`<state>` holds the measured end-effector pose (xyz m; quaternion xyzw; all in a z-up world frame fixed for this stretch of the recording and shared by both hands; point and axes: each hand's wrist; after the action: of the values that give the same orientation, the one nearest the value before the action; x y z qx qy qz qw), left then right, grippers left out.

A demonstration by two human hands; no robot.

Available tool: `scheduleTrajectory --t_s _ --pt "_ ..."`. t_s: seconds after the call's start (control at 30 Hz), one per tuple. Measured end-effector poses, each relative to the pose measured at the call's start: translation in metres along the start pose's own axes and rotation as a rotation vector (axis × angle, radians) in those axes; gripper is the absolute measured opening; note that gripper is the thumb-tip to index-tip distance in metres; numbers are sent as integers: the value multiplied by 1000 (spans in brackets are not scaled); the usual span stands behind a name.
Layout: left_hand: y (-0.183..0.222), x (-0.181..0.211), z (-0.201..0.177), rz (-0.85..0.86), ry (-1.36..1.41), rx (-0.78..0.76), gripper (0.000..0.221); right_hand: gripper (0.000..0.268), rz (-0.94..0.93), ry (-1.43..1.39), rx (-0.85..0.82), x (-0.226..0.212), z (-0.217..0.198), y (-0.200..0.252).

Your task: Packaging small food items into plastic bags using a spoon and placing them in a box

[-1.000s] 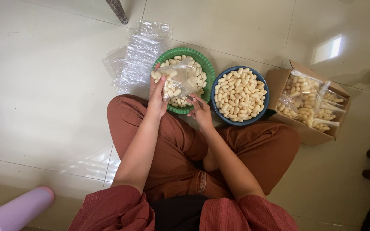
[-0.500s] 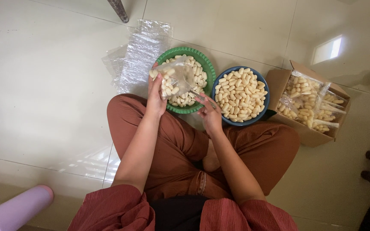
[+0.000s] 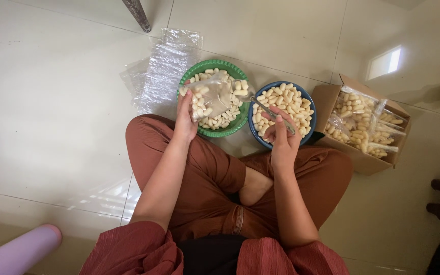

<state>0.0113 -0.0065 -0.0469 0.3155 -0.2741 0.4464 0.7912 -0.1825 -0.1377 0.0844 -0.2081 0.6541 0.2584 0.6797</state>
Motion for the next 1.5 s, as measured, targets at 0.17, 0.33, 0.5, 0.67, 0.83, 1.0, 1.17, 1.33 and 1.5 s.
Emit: scheduleTrajectory --t_s 0.17,0.33,0.5,0.67,0.83,1.0,1.17,1.33,1.5 --pt "6 7 11 -113 56 1 52 29 -131 235 -119 -45 33 20" --pt "12 23 23 -250 174 40 43 26 -285 309 -177 -31 32 25" --pt "16 45 38 -305 392 58 55 30 -312 218 -5 5 29 14" --pt "19 41 31 -367 425 6 55 25 -130 359 -133 74 33 17" --pt "22 45 43 -360 393 -46 46 25 109 447 -219 113 34 21" --pt "12 16 18 -360 373 -58 49 35 226 680 -357 99 25 23" --pt "36 19 32 -399 316 -238 50 65 121 462 -368 30 24 34" --pt "70 -33 28 -506 296 -356 47 43 -14 244 -306 10 29 38" --pt "100 -33 35 -427 67 -596 53 19 57 38 50 9 9 38"
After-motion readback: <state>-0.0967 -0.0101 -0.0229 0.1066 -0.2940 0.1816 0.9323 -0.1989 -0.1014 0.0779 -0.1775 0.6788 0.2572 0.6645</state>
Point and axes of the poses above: each hand's wrist, its own y-axis away from the middle knuckle, its own z-axis out of the palm, x = y × z, and after that the axes turned 6 degrees about z, right-handed
